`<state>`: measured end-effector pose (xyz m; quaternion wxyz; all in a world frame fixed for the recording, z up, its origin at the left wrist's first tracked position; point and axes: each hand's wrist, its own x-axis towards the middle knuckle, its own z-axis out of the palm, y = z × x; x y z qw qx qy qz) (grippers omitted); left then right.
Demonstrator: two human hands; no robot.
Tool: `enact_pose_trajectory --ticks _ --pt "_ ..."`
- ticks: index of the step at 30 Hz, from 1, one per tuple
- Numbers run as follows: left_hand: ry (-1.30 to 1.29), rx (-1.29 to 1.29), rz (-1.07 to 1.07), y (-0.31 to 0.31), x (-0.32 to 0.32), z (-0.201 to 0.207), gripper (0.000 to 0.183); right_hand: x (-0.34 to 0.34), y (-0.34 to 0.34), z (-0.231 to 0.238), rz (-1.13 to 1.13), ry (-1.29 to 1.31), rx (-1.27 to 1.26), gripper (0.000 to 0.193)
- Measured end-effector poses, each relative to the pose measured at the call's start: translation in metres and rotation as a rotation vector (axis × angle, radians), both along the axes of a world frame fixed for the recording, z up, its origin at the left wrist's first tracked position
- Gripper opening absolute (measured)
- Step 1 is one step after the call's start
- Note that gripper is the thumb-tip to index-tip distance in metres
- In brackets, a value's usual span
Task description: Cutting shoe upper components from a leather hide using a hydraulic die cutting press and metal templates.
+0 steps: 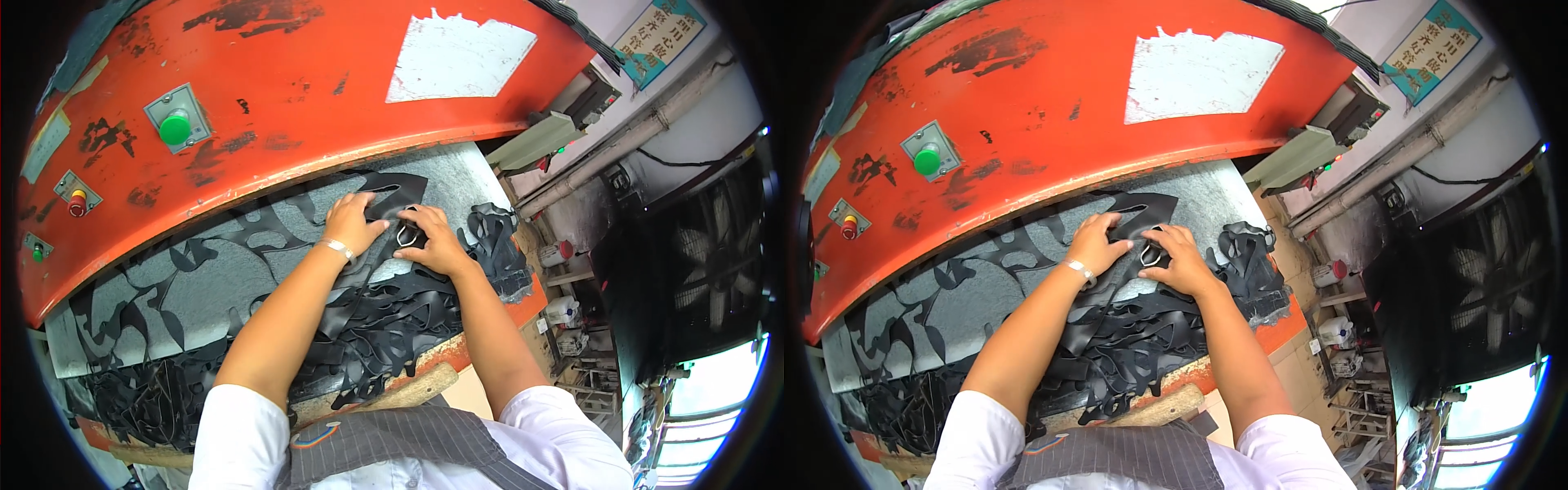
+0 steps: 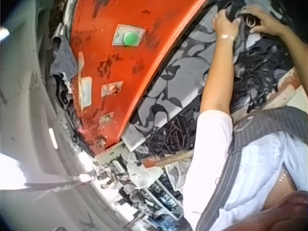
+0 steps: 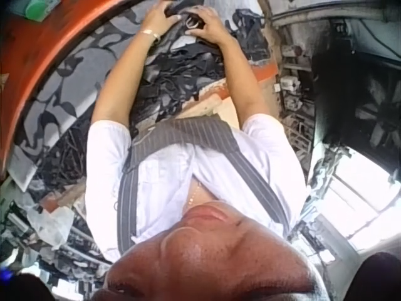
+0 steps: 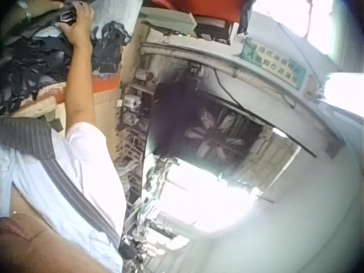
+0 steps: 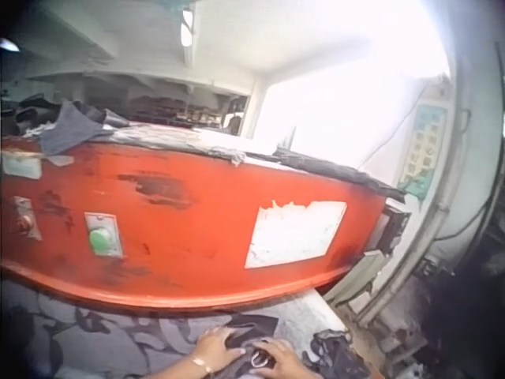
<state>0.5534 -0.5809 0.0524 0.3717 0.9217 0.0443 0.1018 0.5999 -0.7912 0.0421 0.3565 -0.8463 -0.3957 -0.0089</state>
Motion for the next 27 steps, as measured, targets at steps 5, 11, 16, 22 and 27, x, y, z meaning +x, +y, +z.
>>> enact_pose_trajectory --ticks 5,11,16,22,27 --pt "-0.019 -0.124 -0.045 0.079 -0.111 0.037 0.045 -0.008 0.007 0.012 -0.054 0.135 -0.038 0.097" --pt "-0.094 -0.367 0.614 0.206 -0.288 0.042 0.037 -0.015 -0.003 0.014 -0.085 0.109 -0.074 0.11" --pt "-0.499 -0.15 1.021 0.32 -0.423 0.039 0.053 -0.072 0.017 0.054 -0.21 -0.288 0.101 0.111" --pt "-0.943 -0.181 1.336 0.391 -0.424 0.111 0.086 -0.165 0.168 0.131 0.169 -0.153 0.448 0.082" --pt "-1.036 -0.313 1.244 0.391 -0.41 0.158 0.093 -0.196 0.215 0.17 -0.018 -0.074 0.5 0.052"
